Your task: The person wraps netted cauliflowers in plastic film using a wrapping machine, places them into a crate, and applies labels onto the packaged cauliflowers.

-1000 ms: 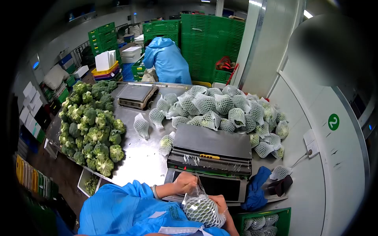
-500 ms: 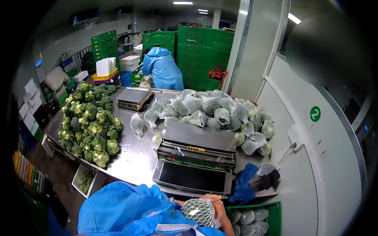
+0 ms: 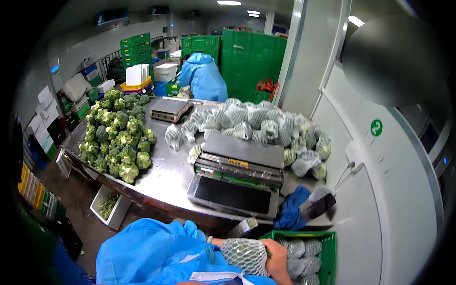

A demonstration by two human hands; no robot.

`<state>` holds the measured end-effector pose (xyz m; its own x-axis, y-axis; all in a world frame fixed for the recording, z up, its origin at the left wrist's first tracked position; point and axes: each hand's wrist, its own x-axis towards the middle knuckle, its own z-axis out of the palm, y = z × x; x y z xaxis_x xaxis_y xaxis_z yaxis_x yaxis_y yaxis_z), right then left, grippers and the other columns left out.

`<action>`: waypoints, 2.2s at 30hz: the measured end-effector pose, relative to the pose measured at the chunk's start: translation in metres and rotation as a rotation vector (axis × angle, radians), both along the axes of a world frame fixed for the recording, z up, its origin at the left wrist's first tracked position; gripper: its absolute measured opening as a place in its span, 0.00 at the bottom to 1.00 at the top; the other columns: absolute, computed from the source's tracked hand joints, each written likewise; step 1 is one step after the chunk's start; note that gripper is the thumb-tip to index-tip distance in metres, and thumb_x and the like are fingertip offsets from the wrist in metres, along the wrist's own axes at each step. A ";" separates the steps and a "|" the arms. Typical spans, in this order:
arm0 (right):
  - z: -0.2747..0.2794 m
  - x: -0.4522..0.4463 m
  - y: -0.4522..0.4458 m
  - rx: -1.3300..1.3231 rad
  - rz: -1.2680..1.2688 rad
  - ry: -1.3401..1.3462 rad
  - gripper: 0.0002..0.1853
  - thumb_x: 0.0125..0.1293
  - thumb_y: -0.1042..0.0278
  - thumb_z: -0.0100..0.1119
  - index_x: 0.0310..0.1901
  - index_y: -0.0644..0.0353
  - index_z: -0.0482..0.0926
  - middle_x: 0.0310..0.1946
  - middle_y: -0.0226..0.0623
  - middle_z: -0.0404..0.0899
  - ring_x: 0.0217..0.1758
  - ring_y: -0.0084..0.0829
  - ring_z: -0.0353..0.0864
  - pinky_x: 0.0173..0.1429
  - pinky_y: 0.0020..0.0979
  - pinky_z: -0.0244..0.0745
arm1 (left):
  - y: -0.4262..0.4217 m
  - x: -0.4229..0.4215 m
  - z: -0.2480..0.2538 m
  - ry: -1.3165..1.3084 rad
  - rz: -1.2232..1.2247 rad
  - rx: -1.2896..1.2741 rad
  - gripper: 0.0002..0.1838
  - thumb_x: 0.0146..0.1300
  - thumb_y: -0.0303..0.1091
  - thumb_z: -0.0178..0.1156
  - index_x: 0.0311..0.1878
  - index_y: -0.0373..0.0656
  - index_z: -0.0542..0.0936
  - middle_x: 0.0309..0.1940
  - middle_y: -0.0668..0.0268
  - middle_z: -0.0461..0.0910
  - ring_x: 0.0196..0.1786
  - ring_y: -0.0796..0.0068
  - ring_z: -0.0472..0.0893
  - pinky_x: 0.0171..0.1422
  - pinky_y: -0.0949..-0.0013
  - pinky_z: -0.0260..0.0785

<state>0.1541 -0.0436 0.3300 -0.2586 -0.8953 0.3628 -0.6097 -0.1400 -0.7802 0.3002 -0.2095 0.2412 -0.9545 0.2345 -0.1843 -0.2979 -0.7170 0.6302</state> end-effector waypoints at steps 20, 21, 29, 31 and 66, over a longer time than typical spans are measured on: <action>-0.111 0.034 0.208 0.043 -1.121 -0.056 0.55 0.40 0.47 0.80 0.70 0.59 0.63 0.68 0.52 0.62 0.73 0.52 0.59 0.76 0.46 0.54 | 0.165 -0.135 -0.060 -0.229 -0.447 -0.180 0.36 0.75 0.57 0.40 0.79 0.50 0.47 0.74 0.59 0.58 0.72 0.56 0.66 0.72 0.52 0.62; -0.114 0.032 0.232 0.026 -1.222 -0.088 0.55 0.39 0.49 0.81 0.70 0.58 0.63 0.67 0.53 0.63 0.72 0.52 0.61 0.76 0.44 0.55 | 0.194 -0.157 -0.057 -0.003 -0.511 -0.229 0.37 0.75 0.59 0.39 0.79 0.50 0.46 0.74 0.59 0.58 0.71 0.57 0.67 0.70 0.55 0.63; -0.177 0.058 0.385 -0.512 -1.621 -0.793 0.57 0.39 0.58 0.82 0.71 0.63 0.59 0.65 0.43 0.67 0.70 0.38 0.66 0.73 0.37 0.59 | 0.379 -0.272 -0.171 1.440 -0.391 -1.358 0.27 0.59 0.33 0.63 0.64 0.45 0.74 0.64 0.61 0.73 0.67 0.54 0.70 0.68 0.56 0.65; -0.185 0.042 0.399 -0.306 -1.696 -0.625 0.56 0.38 0.57 0.82 0.70 0.63 0.60 0.65 0.42 0.67 0.69 0.38 0.66 0.73 0.37 0.60 | 0.428 -0.273 -0.199 1.677 -0.350 -1.455 0.28 0.56 0.33 0.64 0.63 0.48 0.75 0.66 0.63 0.71 0.69 0.54 0.68 0.68 0.51 0.64; -0.247 -0.010 -0.017 0.369 0.387 -0.266 0.15 0.64 0.71 0.60 0.52 0.62 0.78 0.46 0.44 0.82 0.51 0.42 0.82 0.54 0.37 0.76 | -0.203 -0.042 -0.051 -0.161 0.537 -1.164 0.15 0.68 0.33 0.61 0.54 0.36 0.80 0.47 0.63 0.84 0.51 0.73 0.82 0.58 0.69 0.73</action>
<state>0.1438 -0.0602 0.0829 0.0726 -0.9971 -0.0225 -0.3453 -0.0040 -0.9385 0.2579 -0.4127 0.1901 -0.8268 -0.5445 -0.1412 -0.2760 0.1738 0.9453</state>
